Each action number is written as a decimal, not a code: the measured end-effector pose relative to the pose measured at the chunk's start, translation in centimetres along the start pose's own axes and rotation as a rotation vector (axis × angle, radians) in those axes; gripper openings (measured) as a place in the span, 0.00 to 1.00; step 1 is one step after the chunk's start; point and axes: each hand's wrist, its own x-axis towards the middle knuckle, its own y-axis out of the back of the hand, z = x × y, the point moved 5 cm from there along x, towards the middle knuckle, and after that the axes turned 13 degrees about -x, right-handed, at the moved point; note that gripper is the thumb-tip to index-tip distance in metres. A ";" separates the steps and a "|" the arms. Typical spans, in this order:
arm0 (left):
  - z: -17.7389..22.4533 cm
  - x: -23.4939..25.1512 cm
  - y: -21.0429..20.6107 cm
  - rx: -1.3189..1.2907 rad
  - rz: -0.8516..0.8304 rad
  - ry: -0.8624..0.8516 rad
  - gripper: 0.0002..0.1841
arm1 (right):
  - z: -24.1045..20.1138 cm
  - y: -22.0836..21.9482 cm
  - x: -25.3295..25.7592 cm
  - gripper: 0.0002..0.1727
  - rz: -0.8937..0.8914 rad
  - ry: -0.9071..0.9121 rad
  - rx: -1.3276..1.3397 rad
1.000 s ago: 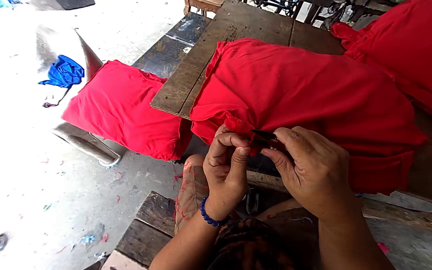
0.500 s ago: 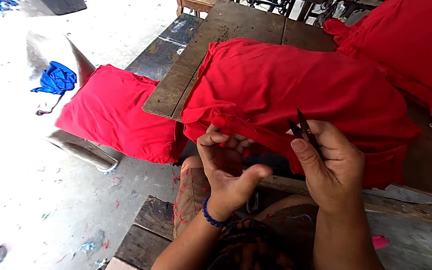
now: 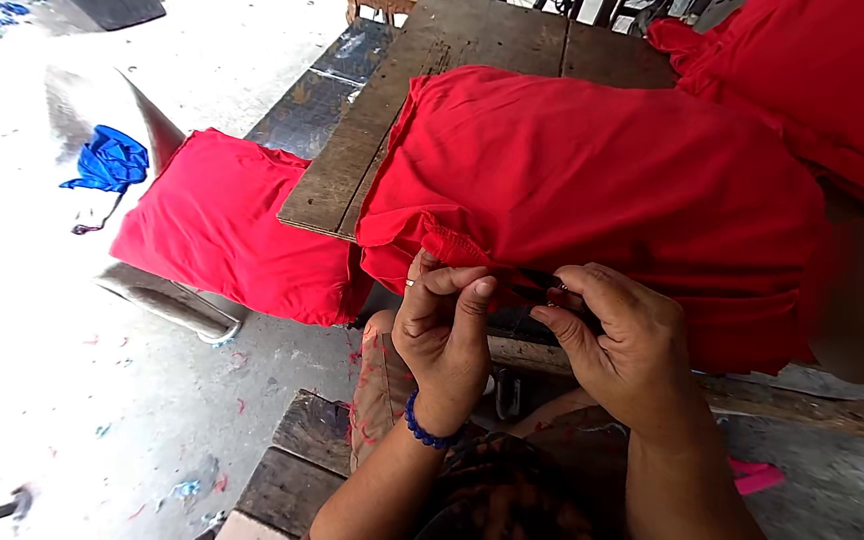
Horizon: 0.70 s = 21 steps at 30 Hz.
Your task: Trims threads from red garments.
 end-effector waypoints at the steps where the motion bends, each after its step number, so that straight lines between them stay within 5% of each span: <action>1: 0.0 -0.1 0.1 -0.010 -0.012 -0.006 0.04 | -0.3 -0.1 0.2 0.16 -0.001 0.015 -0.021; 12: 0.3 -0.7 0.2 0.004 -0.068 -0.035 0.02 | -2.0 -1.0 1.0 0.14 0.081 0.052 -0.149; 18: 0.4 -0.7 0.1 -0.047 -0.027 -0.001 0.19 | 0.5 -1.1 -0.1 0.14 0.062 -0.119 0.240; 21: 0.4 -0.6 0.4 0.045 0.002 -0.022 0.17 | 0.7 -1.2 -0.4 0.13 0.047 -0.115 0.333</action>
